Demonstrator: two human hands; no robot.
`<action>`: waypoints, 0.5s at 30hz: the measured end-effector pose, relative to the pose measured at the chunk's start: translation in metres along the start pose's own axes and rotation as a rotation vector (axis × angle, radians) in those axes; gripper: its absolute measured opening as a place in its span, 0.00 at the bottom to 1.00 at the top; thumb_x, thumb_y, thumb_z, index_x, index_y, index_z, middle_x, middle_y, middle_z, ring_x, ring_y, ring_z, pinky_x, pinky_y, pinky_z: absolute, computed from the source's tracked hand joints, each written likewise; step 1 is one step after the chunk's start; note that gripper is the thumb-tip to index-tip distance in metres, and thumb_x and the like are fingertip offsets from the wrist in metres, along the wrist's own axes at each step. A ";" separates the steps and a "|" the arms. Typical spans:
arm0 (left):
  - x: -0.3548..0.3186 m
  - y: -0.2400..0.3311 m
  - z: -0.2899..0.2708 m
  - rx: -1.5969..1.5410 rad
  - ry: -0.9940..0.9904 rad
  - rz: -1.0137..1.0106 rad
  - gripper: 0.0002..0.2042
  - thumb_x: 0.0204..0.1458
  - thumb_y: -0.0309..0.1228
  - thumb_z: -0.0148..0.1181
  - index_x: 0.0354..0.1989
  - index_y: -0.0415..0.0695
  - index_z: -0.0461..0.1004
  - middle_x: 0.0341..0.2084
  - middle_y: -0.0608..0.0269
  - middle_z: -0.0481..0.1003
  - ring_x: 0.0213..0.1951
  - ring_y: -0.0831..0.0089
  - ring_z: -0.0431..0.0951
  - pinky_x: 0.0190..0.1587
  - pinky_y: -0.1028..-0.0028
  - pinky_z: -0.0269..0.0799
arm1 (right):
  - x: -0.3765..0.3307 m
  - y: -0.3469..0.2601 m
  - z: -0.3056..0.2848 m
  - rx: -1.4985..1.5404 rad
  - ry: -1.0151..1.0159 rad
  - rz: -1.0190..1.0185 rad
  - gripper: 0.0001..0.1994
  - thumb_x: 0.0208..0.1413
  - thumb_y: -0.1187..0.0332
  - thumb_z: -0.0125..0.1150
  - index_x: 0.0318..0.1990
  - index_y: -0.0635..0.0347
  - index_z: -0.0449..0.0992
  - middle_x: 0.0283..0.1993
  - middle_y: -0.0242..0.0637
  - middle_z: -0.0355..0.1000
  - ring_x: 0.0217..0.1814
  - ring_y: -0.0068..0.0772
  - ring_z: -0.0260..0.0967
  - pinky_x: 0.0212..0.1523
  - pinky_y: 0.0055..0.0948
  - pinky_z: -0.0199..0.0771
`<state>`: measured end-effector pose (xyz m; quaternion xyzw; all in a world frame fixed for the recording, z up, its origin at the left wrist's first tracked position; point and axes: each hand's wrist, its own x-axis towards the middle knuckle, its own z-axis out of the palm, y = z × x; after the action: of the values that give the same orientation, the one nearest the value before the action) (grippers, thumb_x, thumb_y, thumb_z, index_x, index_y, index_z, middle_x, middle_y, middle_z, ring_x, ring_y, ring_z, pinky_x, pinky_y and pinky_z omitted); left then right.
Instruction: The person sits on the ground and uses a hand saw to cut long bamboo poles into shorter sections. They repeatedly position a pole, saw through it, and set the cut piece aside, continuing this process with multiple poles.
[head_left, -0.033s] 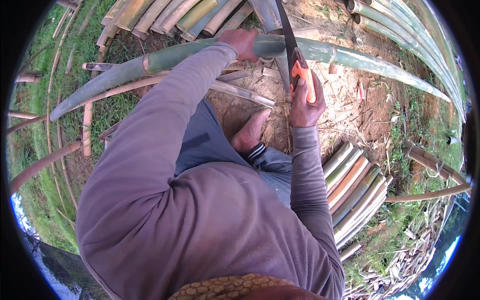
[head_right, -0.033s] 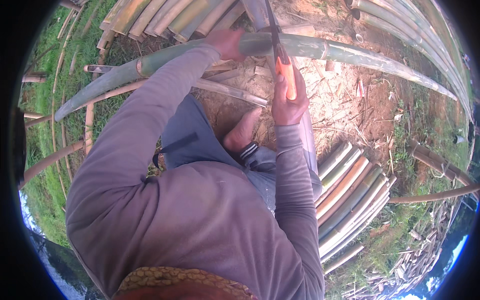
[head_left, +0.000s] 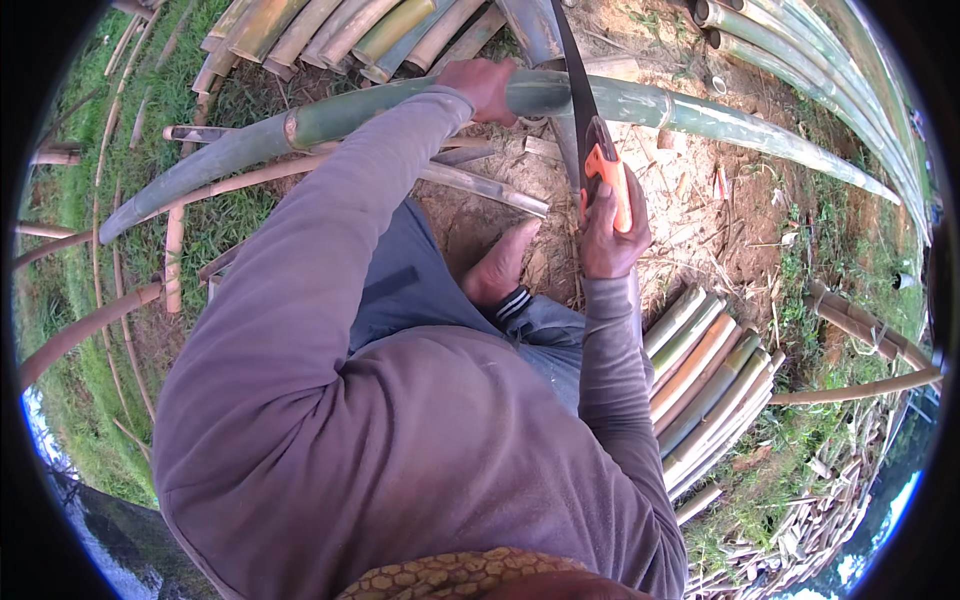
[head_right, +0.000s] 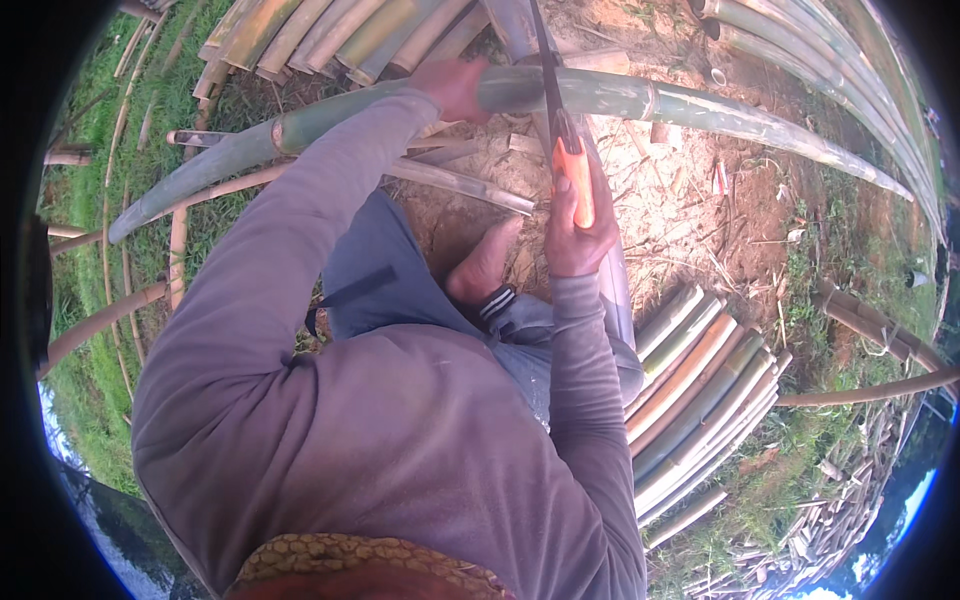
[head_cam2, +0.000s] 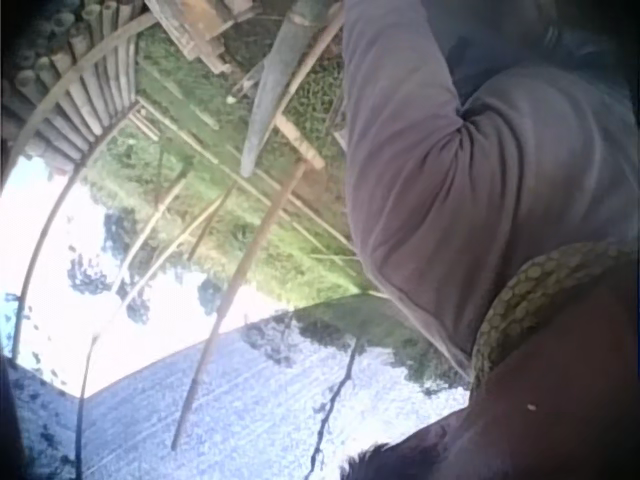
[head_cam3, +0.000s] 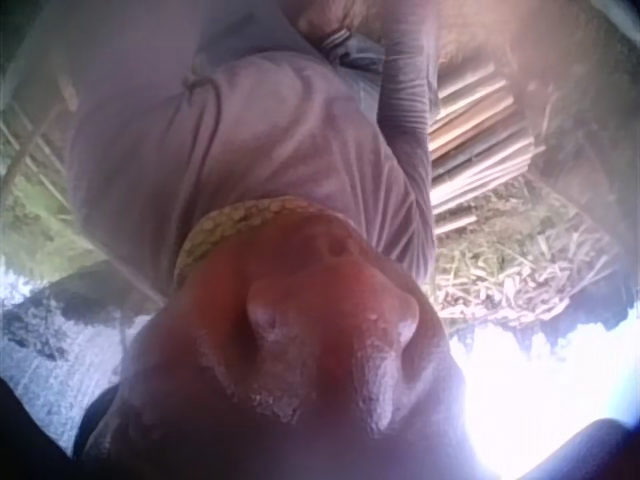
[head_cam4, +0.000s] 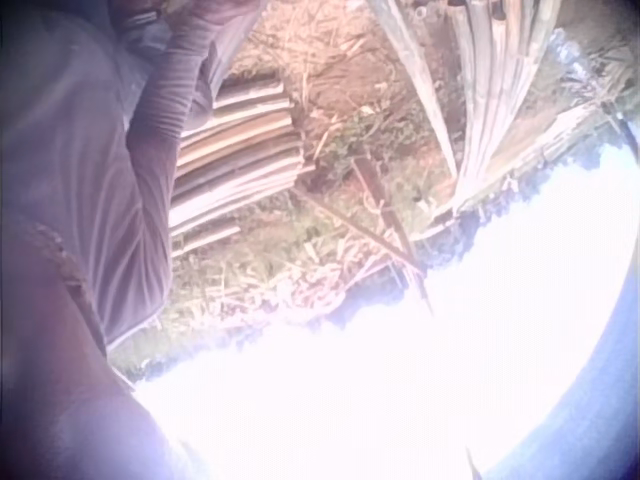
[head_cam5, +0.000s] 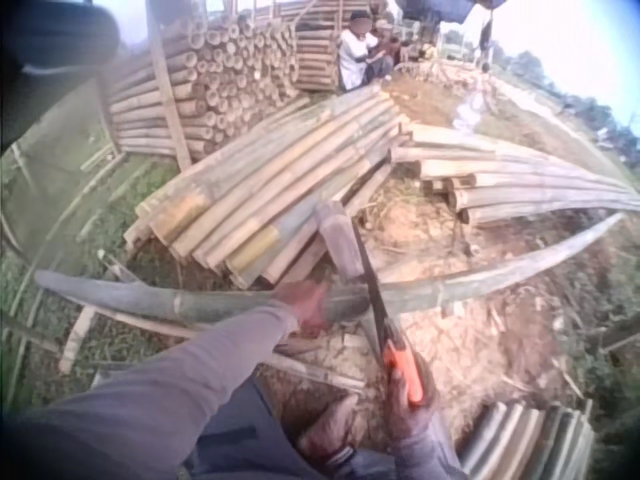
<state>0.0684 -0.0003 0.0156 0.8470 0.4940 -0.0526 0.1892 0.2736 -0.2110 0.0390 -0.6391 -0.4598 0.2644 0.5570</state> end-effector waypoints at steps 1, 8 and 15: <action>0.002 -0.007 0.001 -0.003 0.009 0.004 0.41 0.43 0.56 0.80 0.62 0.44 0.74 0.44 0.49 0.85 0.49 0.50 0.87 0.54 0.53 0.82 | -0.027 0.001 -0.016 -0.015 -0.019 0.019 0.33 0.73 0.54 0.62 0.69 0.80 0.67 0.63 0.59 0.75 0.64 0.49 0.78 0.58 0.42 0.86; -0.001 -0.002 0.000 0.005 -0.014 -0.071 0.41 0.44 0.56 0.79 0.63 0.45 0.73 0.46 0.50 0.85 0.49 0.51 0.87 0.55 0.53 0.82 | -0.139 -0.004 -0.083 0.120 -0.046 0.131 0.32 0.72 0.56 0.63 0.68 0.80 0.68 0.63 0.60 0.76 0.63 0.48 0.78 0.58 0.41 0.86; 0.012 -0.007 0.006 0.042 0.056 -0.019 0.43 0.43 0.56 0.79 0.65 0.45 0.72 0.43 0.51 0.85 0.48 0.52 0.87 0.54 0.54 0.82 | 0.039 -0.002 0.030 0.017 -0.002 -0.020 0.21 0.70 0.68 0.63 0.65 0.70 0.76 0.57 0.51 0.82 0.55 0.37 0.82 0.57 0.35 0.79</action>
<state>0.0691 0.0105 0.0052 0.8473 0.5057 -0.0408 0.1572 0.2648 -0.1624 0.0405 -0.6295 -0.4646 0.2632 0.5645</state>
